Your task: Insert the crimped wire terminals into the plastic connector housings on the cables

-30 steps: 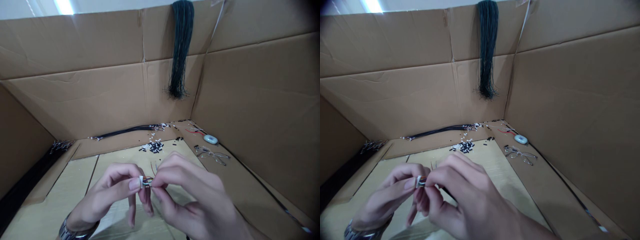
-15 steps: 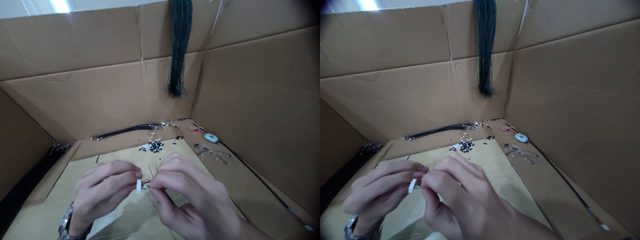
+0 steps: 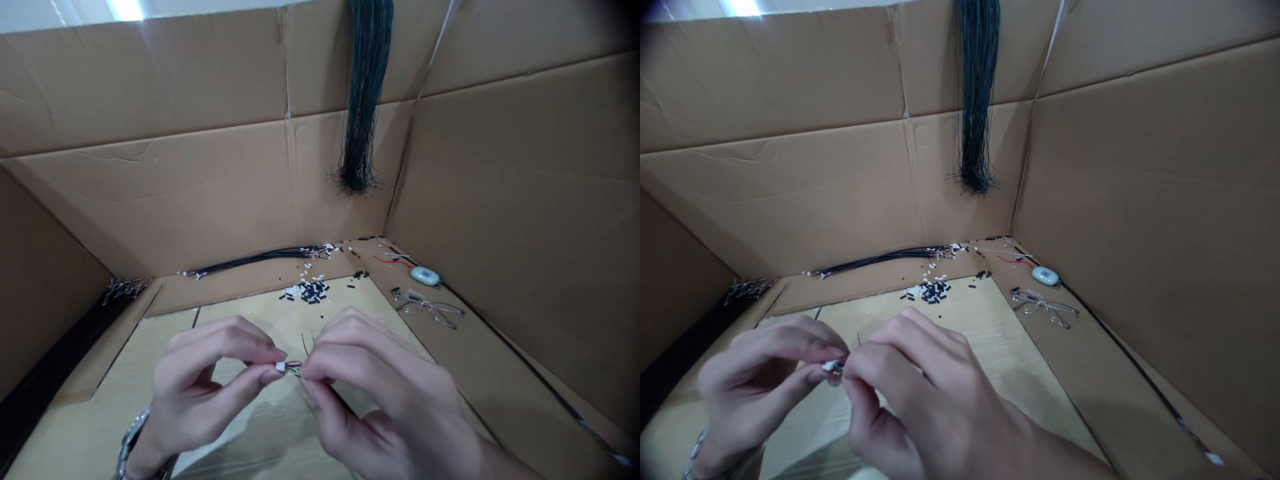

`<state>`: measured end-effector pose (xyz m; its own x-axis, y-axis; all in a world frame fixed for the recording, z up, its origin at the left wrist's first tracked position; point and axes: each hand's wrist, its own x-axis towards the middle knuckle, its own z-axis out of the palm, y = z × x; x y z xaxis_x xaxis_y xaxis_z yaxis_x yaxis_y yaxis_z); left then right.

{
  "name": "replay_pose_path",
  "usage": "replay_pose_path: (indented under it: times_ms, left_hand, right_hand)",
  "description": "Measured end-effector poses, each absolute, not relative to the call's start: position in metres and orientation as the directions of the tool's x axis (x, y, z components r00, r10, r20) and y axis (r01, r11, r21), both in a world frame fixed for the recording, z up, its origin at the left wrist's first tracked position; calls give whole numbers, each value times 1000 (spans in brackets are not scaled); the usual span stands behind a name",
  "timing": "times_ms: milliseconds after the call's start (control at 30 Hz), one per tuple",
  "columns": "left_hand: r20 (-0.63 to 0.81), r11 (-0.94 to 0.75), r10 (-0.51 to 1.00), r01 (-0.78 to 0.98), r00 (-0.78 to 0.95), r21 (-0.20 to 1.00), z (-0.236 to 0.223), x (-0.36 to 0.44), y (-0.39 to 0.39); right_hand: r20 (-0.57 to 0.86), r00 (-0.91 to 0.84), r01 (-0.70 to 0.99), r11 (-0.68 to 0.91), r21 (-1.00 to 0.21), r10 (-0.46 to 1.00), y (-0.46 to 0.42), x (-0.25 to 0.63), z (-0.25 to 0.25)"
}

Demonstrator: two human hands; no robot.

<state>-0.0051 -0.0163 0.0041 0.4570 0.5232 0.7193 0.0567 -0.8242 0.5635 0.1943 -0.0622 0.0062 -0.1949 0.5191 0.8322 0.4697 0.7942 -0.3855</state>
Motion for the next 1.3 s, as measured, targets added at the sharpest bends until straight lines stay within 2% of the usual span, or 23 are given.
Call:
replay_pose_path:
  times_ms: [200, 267, 333, 400, 467, 533, 600, 667, 733, 833, 900, 1000, 1133, 1200, 1300]
  left_hand:
    - [608, -678, 658, 0, 444, 735, 5, 0, -22]
    - [464, -506, 754, -39, 465, 862, 4, -1, -24]
    - [278, -261, 806, -109, 522, 959, 3, -2, -25]
    - [149, -45, 788, -184, 598, 982, 2, -2, -24]
    - [85, 104, 748, -243, 658, 965, 0, -2, -21]
    - [49, 197, 712, -266, 700, 944, -1, 0, -18]
    - [41, 214, 692, -260, 721, 942, -1, 1, -16]
    - [74, 113, 727, -226, 683, 967, 0, 2, -16]
    - [209, -139, 788, -162, 579, 977, 2, 1, -18]
    - [501, -548, 736, -34, 455, 836, 3, -3, -21]
    - [642, -711, 642, 14, 418, 703, 3, -7, -23]
    - [750, -849, 517, 138, 412, 509, 3, -8, -24]
    - [817, -933, 347, 257, 459, 252, 6, -7, -21]
    - [823, -948, 287, 267, 490, 171, 7, -5, -19]
    - [811, -950, 276, 277, 516, 146, 9, -3, -17]
  right_hand:
    - [824, -157, 446, 783, -433, 545, -63, 193, 6]
    - [823, -155, 438, 784, -440, 547, -62, 194, 6]
    - [814, -152, 444, 774, -450, 561, -63, 195, 6]
    - [806, -154, 451, 766, -458, 572, -63, 196, 7]
    - [809, -160, 445, 773, -453, 566, -64, 197, 7]
    - [802, -174, 441, 774, -455, 571, -64, 197, 7]
    - [785, -186, 452, 761, -466, 591, -64, 197, 5]
    - [774, -198, 463, 754, -467, 601, -63, 197, 4]
    - [781, -213, 467, 763, -446, 587, -61, 198, 3]
    - [813, -255, 500, 791, -352, 523, -58, 200, 2]
    - [828, -283, 535, 796, -282, 483, -56, 201, 1]
    - [832, -293, 534, 802, -267, 472, -54, 201, 0]
    - [825, -286, 452, 828, -331, 486, -54, 199, 1]
    - [814, -276, 400, 831, -386, 511, -53, 199, 1]
    - [788, -267, 313, 824, -473, 554, -50, 200, -1]
